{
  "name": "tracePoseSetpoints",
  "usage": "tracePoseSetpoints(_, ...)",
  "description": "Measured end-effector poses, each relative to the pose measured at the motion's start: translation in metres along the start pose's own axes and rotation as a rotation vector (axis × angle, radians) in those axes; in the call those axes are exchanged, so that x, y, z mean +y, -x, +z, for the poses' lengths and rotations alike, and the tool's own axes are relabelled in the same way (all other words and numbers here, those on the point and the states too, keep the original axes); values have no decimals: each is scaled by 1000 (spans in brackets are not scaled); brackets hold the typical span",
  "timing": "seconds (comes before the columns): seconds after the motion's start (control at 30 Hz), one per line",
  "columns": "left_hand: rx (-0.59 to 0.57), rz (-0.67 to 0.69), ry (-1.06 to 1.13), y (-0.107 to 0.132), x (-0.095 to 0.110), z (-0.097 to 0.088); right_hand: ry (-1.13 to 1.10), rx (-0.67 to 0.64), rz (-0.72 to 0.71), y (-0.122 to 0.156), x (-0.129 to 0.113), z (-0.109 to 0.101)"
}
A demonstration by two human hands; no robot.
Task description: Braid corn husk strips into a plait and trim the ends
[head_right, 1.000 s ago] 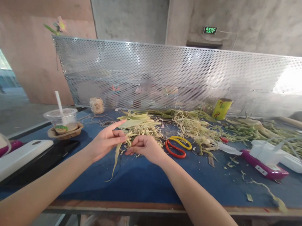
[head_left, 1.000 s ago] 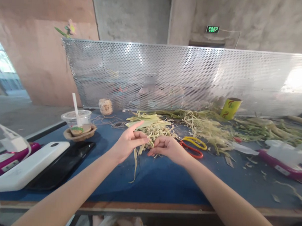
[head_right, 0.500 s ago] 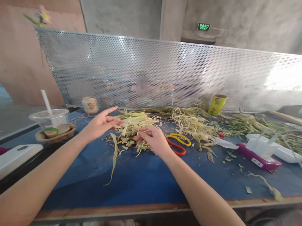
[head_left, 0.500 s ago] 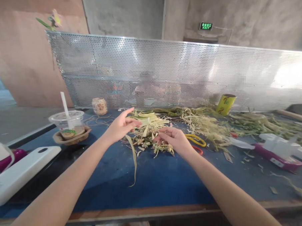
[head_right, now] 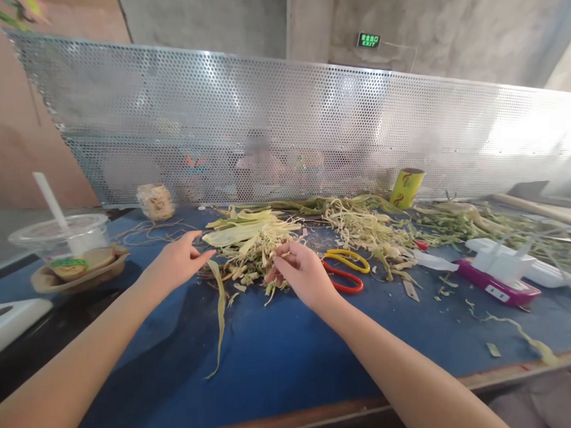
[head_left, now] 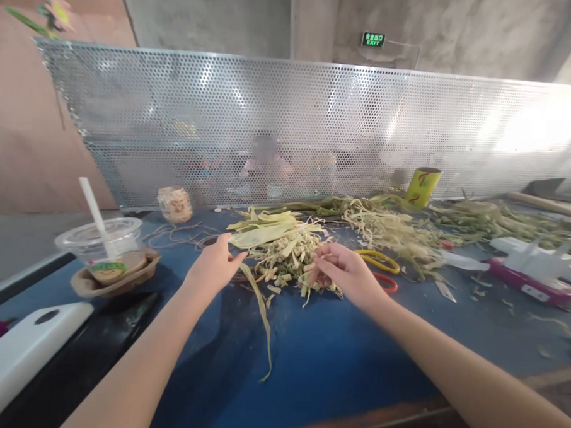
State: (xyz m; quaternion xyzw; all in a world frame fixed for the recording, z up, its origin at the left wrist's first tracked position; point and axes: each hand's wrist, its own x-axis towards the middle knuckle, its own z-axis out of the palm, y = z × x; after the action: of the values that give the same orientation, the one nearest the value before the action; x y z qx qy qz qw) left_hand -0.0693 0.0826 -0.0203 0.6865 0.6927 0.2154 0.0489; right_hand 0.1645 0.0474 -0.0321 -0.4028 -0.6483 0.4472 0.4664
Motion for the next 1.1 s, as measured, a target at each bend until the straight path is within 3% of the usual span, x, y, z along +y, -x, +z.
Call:
tracePoseSetpoints(0.23, -104, -45, 65, -7, -5, 9, 634, -256, 2, 18, -1, 11)
tracePoseSetpoints(0.33, -121, -75, 123, -8, -5, 11, 838, -267, -88, 24, -4, 15)
tracePoseSetpoints(0.6, -56, -161, 370, -6, 1, 6, 1039, -362, -231, 28, -11, 16)
tracePoseSetpoints(0.7, 1, -178, 505, -7, 0, 6, 1093, -289, -361, 29, -11, 14)
tracePoseSetpoints(0.8, 61, -180, 675, -6, 4, 3, 996, -118, -490, 26, -12, 15)
tracePoseSetpoints(0.87, 106, -187, 799, -4, 9, -1, 809, -57, -469, 22, -14, 18)
tracePoseSetpoints(0.97, 162, -199, 984, -1, 16, -5, 512, -76, -218, 14, -15, 29)
tracePoseSetpoints(1.1, 209, -221, 1157, 0, 18, -4, 138, -268, 65, 7, -17, 48)
